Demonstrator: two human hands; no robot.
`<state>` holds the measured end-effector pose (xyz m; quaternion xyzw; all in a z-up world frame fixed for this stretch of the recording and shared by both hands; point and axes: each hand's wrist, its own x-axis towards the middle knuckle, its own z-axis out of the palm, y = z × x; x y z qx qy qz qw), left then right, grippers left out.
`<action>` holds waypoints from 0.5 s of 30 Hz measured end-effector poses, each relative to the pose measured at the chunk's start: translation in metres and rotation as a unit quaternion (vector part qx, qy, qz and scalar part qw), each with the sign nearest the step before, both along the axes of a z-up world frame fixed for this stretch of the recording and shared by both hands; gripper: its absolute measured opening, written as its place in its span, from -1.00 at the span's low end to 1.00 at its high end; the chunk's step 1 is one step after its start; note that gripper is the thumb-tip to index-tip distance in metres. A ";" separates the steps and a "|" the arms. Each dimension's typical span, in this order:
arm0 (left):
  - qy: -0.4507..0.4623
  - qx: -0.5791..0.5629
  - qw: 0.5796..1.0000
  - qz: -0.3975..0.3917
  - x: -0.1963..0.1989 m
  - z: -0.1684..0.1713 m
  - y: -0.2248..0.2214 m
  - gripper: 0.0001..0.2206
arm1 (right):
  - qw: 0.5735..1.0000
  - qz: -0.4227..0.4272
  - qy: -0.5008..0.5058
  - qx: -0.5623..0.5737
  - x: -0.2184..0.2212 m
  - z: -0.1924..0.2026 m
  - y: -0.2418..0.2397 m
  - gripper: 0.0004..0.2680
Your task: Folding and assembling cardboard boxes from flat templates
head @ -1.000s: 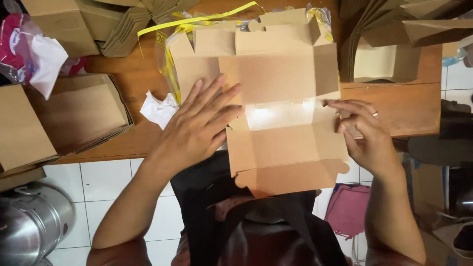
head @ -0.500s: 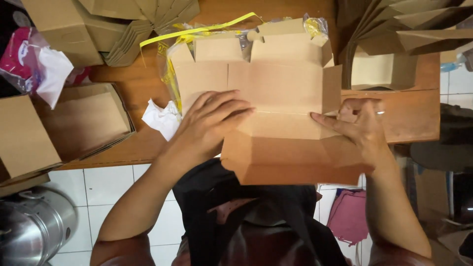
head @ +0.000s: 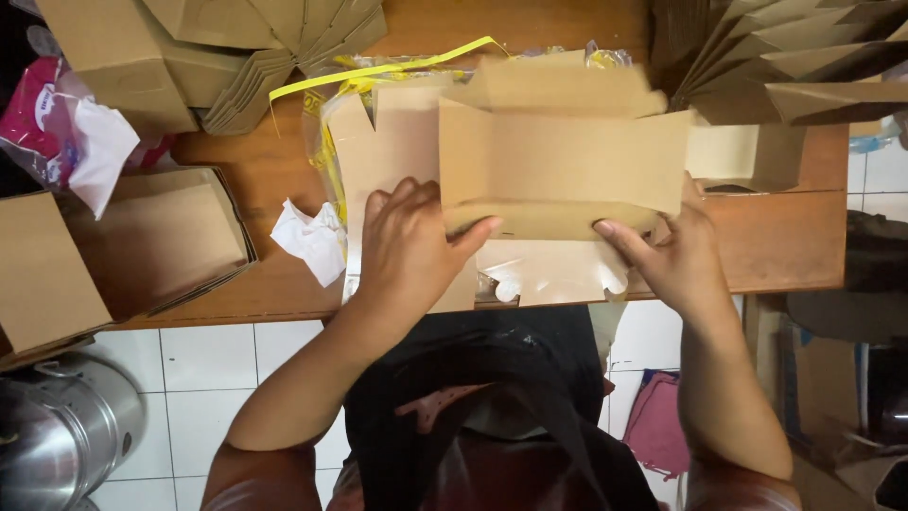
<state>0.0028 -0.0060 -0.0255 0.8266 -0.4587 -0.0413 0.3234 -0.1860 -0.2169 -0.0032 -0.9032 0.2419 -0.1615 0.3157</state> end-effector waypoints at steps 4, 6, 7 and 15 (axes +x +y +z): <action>-0.039 0.027 0.996 0.073 -0.010 0.007 -0.005 -0.45 | 0.996 -0.060 0.065 0.031 0.007 -0.003 0.005 -0.70; -0.015 0.004 0.996 0.091 -0.014 0.021 -0.007 -0.17 | 0.991 -0.100 0.093 0.006 0.013 0.000 0.011 -0.55; -0.016 0.004 0.996 0.091 -0.018 0.023 -0.008 -0.17 | 0.991 -0.099 0.092 0.006 0.011 0.000 0.012 -0.55; -0.168 -0.025 0.977 -0.130 -0.074 0.000 -0.021 -0.65 | 0.961 -0.110 -0.016 -0.255 0.004 -0.036 0.054 -0.56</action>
